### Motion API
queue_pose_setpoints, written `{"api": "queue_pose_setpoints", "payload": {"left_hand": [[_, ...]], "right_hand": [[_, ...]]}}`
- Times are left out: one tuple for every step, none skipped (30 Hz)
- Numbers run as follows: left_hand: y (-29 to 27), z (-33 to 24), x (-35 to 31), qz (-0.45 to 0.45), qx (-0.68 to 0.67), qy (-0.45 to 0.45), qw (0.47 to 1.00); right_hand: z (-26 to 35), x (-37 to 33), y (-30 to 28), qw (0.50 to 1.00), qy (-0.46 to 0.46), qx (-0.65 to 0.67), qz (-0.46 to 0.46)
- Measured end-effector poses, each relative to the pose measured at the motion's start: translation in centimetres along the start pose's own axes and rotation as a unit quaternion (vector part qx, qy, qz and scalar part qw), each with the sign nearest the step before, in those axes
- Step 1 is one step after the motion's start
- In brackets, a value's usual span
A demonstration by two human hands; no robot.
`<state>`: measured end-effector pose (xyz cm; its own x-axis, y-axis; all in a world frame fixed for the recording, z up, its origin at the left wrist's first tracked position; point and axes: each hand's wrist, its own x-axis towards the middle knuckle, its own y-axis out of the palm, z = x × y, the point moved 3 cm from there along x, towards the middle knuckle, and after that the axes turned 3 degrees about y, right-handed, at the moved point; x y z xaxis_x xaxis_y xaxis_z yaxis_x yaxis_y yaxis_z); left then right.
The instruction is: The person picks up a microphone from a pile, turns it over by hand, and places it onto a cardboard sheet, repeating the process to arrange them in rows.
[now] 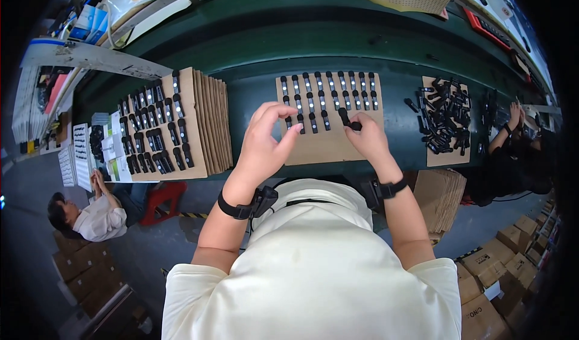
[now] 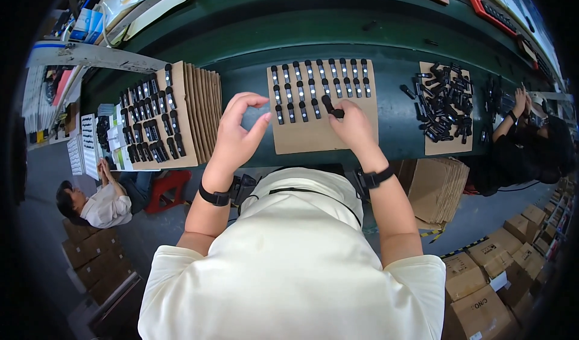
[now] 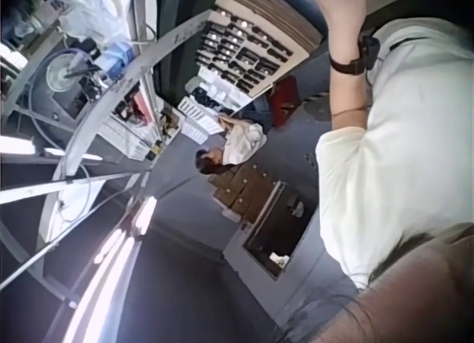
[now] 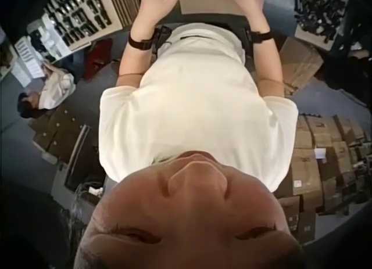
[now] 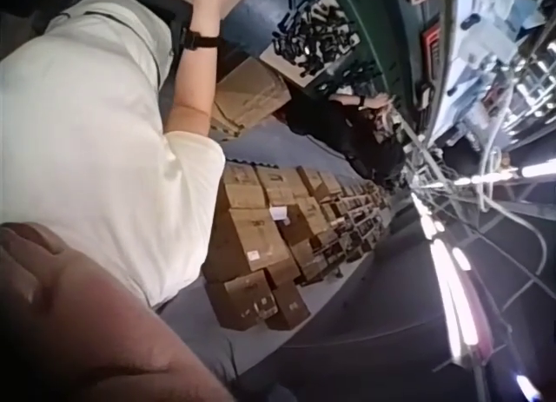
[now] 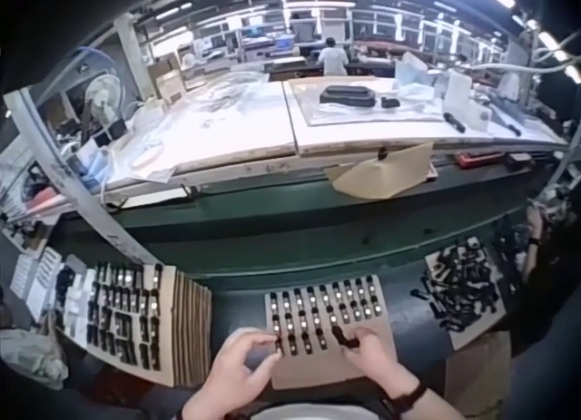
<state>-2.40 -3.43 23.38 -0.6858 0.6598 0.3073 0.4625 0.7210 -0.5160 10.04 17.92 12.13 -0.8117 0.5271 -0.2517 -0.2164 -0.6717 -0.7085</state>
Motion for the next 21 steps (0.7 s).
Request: {"api": "queue_pose_setpoints", "payload": {"left_hand": [[0.1, 0.7, -0.4, 0.012, 0.006, -0.013, 1.000], [0.2, 1.2, -0.6, 0.025, 0.011, -0.024, 0.999], [0.3, 1.5, -0.8, 0.028, 0.010, -0.024, 0.999], [0.3, 2.0, -1.2, 0.034, 0.012, -0.043, 0.998], [0.3, 2.4, -1.4, 0.041, 0.013, -0.060, 0.997], [0.4, 2.8, -1.6, 0.047, 0.014, -0.077, 0.996], [0.3, 3.1, -1.7, 0.049, 0.015, -0.079, 0.996], [0.2, 3.3, -1.9, 0.054, 0.017, -0.087, 0.995], [0.2, 3.6, -2.0, 0.058, 0.019, -0.095, 0.994], [0.2, 3.9, -2.1, 0.063, 0.021, -0.103, 0.992], [0.3, 4.1, -2.1, 0.065, 0.021, -0.104, 0.992], [0.2, 4.3, -2.2, 0.066, 0.019, -0.111, 0.991], [0.2, 4.5, -2.2, 0.066, 0.018, -0.119, 0.991], [0.2, 4.6, -2.2, 0.066, 0.016, -0.125, 0.990], [0.2, 4.7, -2.2, 0.067, 0.017, -0.127, 0.990], [0.2, 4.8, -2.1, 0.068, 0.016, -0.128, 0.989], [0.2, 4.8, -2.1, 0.069, 0.015, -0.130, 0.989], [0.2, 4.8, -2.1, 0.070, 0.013, -0.131, 0.989], [0.2, 4.7, -2.0, 0.071, 0.014, -0.131, 0.989], [0.2, 4.7, -1.9, 0.071, 0.013, -0.132, 0.989], [0.2, 4.6, -1.8, 0.071, 0.012, -0.132, 0.989]], "right_hand": [[-2.1, 0.7, 1.8, 0.997, 0.063, -0.029, 0.028], [-3.3, 1.2, 3.1, 0.997, 0.066, -0.028, 0.029], [-4.8, 1.6, 4.4, 0.993, 0.095, -0.049, 0.041], [-6.0, 1.9, 5.7, 0.988, 0.124, -0.068, 0.056], [-6.5, 2.1, 6.4, 0.982, 0.152, -0.088, 0.070], [-7.0, 2.3, 7.0, 0.982, 0.154, -0.086, 0.071], [-7.0, 2.4, 7.5, 0.981, 0.154, -0.091, 0.072], [-7.0, 2.5, 8.0, 0.981, 0.154, -0.095, 0.073], [-7.1, 2.6, 8.3, 0.980, 0.153, -0.099, 0.074], [-7.2, 2.9, 8.6, 0.980, 0.155, -0.098, 0.075], [-7.3, 3.2, 8.9, 0.980, 0.155, -0.098, 0.072], [-7.2, 3.6, 9.0, 0.981, 0.154, -0.097, 0.069], [-7.1, 3.9, 9.2, 0.981, 0.153, -0.097, 0.067], [-7.0, 4.1, 9.2, 0.981, 0.153, -0.096, 0.068], [-7.1, 4.3, 9.3, 0.979, 0.161, -0.101, 0.071], [-7.1, 4.4, 9.3, 0.977, 0.168, -0.106, 0.074], [-7.2, 4.5, 9.4, 0.975, 0.175, -0.111, 0.077], [-7.3, 4.7, 9.5, 0.975, 0.175, -0.111, 0.078], [-7.4, 4.8, 9.5, 0.976, 0.174, -0.109, 0.074], [-7.5, 4.9, 9.5, 0.976, 0.174, -0.108, 0.071], [-7.7, 4.9, 9.4, 0.977, 0.173, -0.107, 0.066]]}}
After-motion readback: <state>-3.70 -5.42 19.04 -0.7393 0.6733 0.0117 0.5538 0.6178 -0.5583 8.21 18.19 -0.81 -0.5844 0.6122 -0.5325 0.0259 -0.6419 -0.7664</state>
